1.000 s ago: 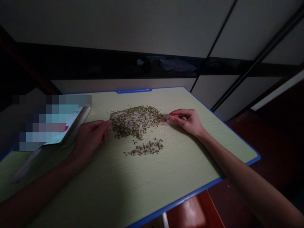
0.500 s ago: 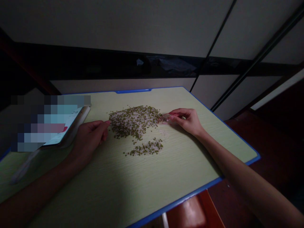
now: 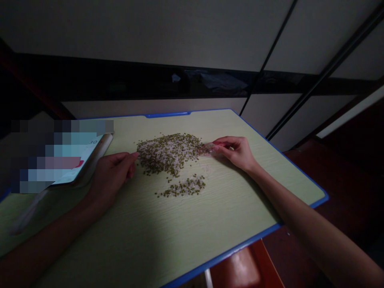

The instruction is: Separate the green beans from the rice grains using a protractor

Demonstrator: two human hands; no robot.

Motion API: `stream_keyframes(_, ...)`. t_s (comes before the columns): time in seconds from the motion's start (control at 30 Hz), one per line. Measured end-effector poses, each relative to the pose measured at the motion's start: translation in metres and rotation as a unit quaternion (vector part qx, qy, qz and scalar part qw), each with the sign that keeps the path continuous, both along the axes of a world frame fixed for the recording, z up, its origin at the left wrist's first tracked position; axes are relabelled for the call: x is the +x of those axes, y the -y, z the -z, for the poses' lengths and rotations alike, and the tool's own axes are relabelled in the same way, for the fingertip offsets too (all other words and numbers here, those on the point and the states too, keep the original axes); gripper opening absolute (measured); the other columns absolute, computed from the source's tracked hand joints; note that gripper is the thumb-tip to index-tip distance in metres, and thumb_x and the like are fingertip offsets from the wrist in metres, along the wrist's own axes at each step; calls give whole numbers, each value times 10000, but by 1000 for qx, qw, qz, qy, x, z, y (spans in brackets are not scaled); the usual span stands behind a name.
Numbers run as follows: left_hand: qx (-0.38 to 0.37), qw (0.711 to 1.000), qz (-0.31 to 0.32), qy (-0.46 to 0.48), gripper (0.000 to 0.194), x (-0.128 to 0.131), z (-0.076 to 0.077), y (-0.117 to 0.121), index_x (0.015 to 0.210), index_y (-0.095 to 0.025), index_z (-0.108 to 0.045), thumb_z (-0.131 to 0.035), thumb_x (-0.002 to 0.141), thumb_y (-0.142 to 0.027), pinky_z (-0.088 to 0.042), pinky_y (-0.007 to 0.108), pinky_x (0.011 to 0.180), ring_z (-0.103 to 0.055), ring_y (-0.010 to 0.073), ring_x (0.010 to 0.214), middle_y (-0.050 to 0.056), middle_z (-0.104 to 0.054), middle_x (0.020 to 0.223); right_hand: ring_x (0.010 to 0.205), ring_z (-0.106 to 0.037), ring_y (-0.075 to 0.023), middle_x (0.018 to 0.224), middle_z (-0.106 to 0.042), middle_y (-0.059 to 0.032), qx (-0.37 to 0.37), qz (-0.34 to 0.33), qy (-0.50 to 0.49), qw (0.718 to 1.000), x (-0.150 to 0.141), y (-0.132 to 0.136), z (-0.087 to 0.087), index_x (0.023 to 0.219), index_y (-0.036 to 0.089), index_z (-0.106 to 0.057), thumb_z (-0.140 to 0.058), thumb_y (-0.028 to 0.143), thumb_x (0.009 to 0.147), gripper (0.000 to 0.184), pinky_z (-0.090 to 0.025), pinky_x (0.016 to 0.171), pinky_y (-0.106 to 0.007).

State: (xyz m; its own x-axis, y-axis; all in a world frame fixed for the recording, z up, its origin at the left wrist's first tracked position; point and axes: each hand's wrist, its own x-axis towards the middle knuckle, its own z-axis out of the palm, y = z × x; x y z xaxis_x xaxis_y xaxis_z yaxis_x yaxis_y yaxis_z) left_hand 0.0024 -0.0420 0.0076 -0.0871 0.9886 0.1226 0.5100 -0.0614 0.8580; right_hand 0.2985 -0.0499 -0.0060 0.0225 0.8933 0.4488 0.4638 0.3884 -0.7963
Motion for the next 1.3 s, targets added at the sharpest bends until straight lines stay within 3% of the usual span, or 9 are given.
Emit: stream_keyframes(1.3,-3,1000,-6,-2,406,2,-3,2,367,-212,-412,-497,700,-427,-266,237,431,-338,91,370,-64,-381,334,592,-631,-142,690,-718,-55,6,6,16,1000,-4,-1,0,777,145,-720,-658,260,694,155,-482,531,-248)
